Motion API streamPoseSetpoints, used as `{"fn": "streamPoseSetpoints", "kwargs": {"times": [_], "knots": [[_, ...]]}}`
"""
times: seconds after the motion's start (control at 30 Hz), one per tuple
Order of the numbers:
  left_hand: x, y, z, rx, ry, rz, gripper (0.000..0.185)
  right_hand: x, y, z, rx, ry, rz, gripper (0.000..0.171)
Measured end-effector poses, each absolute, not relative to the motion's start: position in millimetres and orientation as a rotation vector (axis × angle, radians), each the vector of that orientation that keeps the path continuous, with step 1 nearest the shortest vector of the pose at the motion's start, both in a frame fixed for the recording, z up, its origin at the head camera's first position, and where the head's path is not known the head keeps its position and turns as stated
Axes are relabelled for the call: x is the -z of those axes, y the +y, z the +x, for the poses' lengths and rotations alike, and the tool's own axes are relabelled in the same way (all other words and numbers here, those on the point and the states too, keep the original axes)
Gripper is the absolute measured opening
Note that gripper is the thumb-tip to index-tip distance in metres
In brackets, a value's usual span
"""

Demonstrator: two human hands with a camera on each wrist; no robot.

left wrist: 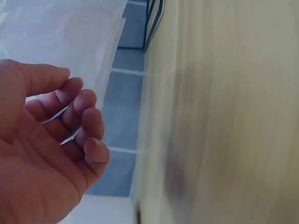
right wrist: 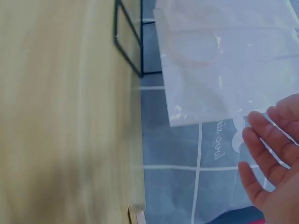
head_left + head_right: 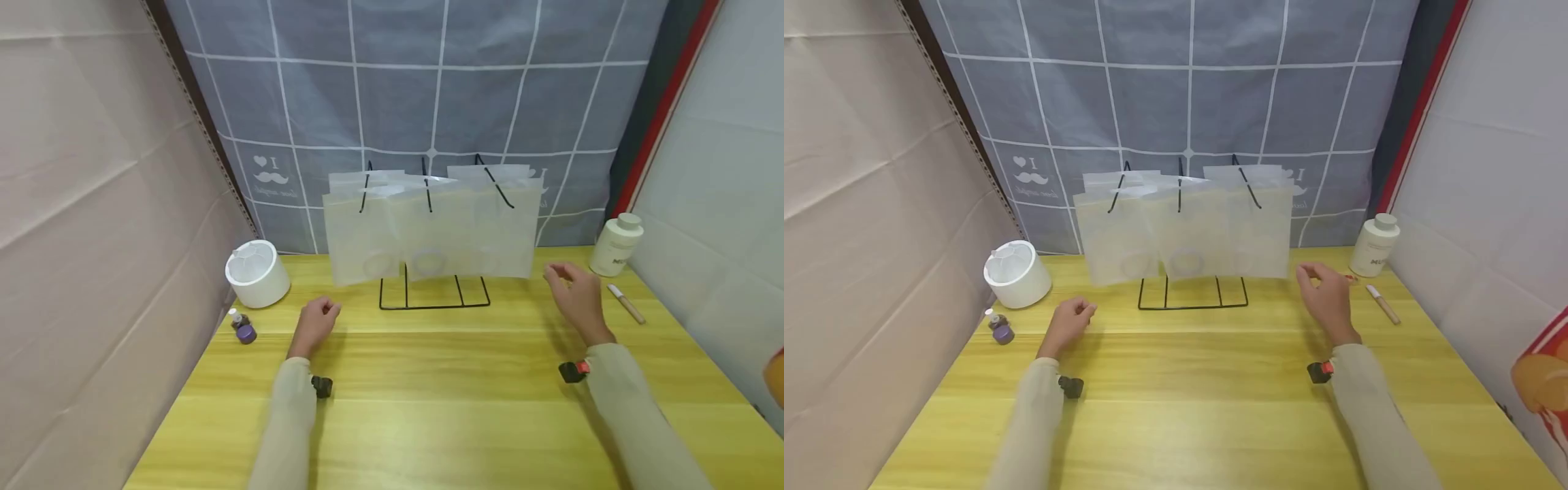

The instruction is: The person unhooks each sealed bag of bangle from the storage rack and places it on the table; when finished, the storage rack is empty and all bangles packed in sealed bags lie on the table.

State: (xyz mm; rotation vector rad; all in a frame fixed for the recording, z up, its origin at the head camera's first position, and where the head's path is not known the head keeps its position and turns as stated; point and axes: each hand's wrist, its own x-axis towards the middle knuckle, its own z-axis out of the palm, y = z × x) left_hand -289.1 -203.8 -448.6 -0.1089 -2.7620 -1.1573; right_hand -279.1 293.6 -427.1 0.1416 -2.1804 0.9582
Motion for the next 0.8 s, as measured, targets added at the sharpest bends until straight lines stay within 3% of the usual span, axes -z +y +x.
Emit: {"fn": "streamPoseSetpoints", "kwargs": {"times": [0.2, 0.47, 0.8], "knots": [[460, -180, -319, 1.378, -2.858, -0.169, 0.025, 404, 284, -311, -1.167, -2.201, 0.168, 0.031], [471, -145, -347, 1.614, -2.873, -0.128, 0.047, 390, 280, -333, -1.320, -2.172, 0.235, 0.045], [477, -124, -346, 1.448, -2.901, 0.059, 0.046, 388, 272, -337, -1.309, -2.147, 0.222, 0.036]]}}
